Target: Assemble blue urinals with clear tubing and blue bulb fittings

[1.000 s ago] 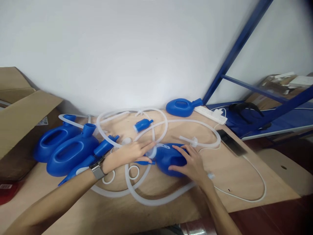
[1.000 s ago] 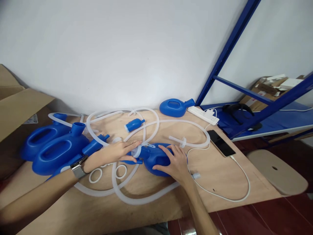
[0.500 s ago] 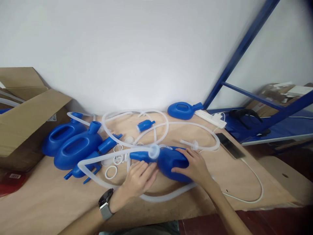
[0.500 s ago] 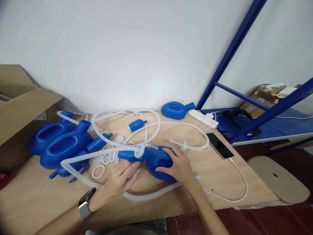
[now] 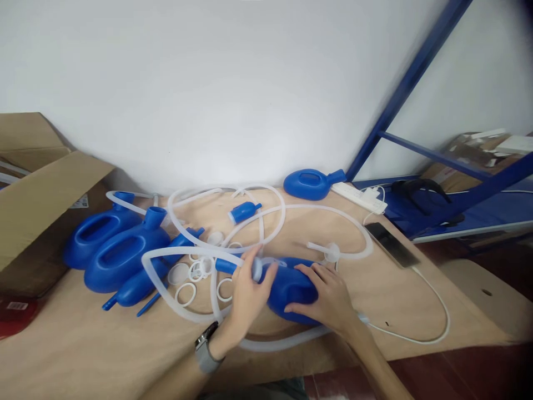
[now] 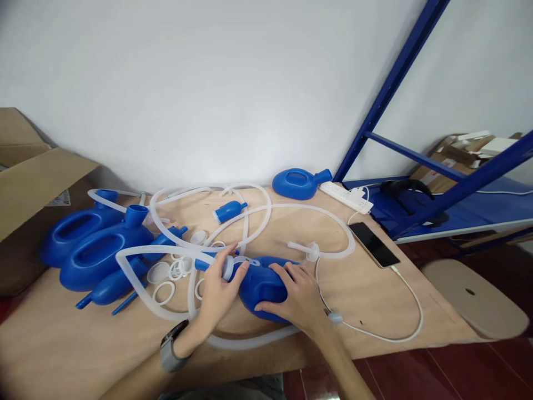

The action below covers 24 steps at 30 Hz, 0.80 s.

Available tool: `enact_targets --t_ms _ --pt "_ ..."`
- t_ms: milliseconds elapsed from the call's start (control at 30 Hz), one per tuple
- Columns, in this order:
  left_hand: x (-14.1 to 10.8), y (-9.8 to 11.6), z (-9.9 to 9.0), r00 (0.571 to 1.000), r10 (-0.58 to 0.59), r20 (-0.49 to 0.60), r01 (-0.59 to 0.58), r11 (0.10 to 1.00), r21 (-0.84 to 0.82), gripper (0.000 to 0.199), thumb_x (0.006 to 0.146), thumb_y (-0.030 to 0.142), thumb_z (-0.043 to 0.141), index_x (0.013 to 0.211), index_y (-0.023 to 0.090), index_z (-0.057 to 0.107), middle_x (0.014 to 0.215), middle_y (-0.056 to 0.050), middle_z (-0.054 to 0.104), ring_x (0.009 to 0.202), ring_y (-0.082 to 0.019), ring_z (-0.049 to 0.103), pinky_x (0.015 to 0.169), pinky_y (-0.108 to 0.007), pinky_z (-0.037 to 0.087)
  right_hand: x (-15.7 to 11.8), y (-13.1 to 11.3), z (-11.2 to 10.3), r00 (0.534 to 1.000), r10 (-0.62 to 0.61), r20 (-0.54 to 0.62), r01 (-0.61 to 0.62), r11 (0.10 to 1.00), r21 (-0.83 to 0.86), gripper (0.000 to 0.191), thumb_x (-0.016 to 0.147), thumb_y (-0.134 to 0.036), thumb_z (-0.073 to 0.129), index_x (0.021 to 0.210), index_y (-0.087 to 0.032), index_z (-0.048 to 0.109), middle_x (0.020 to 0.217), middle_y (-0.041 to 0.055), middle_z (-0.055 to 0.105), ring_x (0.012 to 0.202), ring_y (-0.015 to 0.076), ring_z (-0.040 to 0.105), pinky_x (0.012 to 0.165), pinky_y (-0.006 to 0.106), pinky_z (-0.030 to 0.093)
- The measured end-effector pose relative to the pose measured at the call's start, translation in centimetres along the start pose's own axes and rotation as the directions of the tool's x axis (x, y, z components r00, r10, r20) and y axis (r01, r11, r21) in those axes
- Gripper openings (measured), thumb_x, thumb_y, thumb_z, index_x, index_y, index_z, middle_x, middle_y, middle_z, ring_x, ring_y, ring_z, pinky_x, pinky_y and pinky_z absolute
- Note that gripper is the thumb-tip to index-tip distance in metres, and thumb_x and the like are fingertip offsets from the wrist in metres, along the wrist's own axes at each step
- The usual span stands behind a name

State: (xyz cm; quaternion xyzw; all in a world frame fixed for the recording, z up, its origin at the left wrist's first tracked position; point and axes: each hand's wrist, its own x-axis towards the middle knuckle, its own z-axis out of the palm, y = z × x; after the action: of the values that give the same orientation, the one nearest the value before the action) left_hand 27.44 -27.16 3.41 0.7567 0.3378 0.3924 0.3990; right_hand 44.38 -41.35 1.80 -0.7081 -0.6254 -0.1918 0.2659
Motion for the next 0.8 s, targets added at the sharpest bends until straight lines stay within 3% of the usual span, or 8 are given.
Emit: enact_targets --t_ms 133,267,400,533,733,800 --pt "0.1 -0.5 1.1 0.992 0.052 -0.112 -0.050 0.998 0.023 0.034 0.091 0.041 0.075 0.120 0.024 0.072 0.117 -0.010 0.078 0.108 -0.029 0.074 0.100 -0.048 0.060 -0.1 0.1 0.1 1.000 0.008 0.012 -0.007 1.000 -0.014 0.084 0.072 -0.086 0.073 0.122 -0.018 0.075 0.101 0.0153 0.077 0.089 0.0327 0.075 0.082 0.046 0.061" --pt "0.3 -1.3 0.5 0.993 0.115 -0.039 -0.114 0.993 0.014 0.032 0.091 0.034 0.073 0.121 0.023 0.073 0.114 -0.009 0.079 0.106 -0.028 0.075 0.097 -0.046 0.061 -0.1 0.1 0.2 1.000 0.010 0.017 -0.010 1.000 -0.003 0.084 0.072 -0.087 0.072 0.120 -0.018 0.075 0.101 0.0158 0.078 0.090 0.0331 0.076 0.082 0.046 0.062" --pt "0.7 -2.2 -0.3 0.975 0.215 0.054 -0.209 0.973 -0.099 0.030 0.090 0.026 0.072 0.120 0.021 0.074 0.116 -0.011 0.077 0.104 -0.026 0.076 0.093 -0.042 0.064 -0.2 0.0 0.1 0.999 0.019 0.029 -0.019 1.000 0.004 0.084 0.072 -0.087 0.073 0.119 -0.018 0.075 0.100 0.0161 0.078 0.090 0.0338 0.077 0.082 0.046 0.062" --pt "1.4 -3.5 -0.9 0.919 0.364 0.149 -0.333 0.922 -0.198 0.029 0.091 0.022 0.071 0.120 0.021 0.074 0.119 -0.012 0.076 0.106 -0.025 0.076 0.095 -0.043 0.064 -0.4 0.2 0.1 0.998 0.029 0.059 -0.030 0.999 0.021 0.080 0.073 -0.082 0.076 0.123 -0.019 0.075 0.106 0.0169 0.078 0.094 0.0353 0.076 0.083 0.048 0.063" --pt "2.8 -5.3 -1.8 0.791 0.543 0.281 -0.494 0.838 -0.229 0.042 0.090 0.030 0.074 0.130 0.022 0.069 0.124 -0.015 0.074 0.113 -0.028 0.074 0.098 -0.047 0.063 -0.3 0.3 0.0 0.997 0.026 0.076 -0.030 0.998 0.055 0.081 0.073 -0.081 0.077 0.124 -0.019 0.074 0.106 0.0156 0.079 0.094 0.0350 0.076 0.084 0.048 0.063" --pt "2.9 -5.7 -1.7 0.792 0.549 0.267 -0.504 0.835 -0.223 0.043 0.089 0.034 0.075 0.131 0.022 0.070 0.124 -0.015 0.075 0.114 -0.028 0.074 0.099 -0.047 0.063 -0.1 0.3 0.0 0.998 0.015 0.061 -0.018 0.999 0.040 0.081 0.073 -0.082 0.076 0.123 -0.018 0.073 0.105 0.0156 0.079 0.094 0.0346 0.077 0.084 0.047 0.063"
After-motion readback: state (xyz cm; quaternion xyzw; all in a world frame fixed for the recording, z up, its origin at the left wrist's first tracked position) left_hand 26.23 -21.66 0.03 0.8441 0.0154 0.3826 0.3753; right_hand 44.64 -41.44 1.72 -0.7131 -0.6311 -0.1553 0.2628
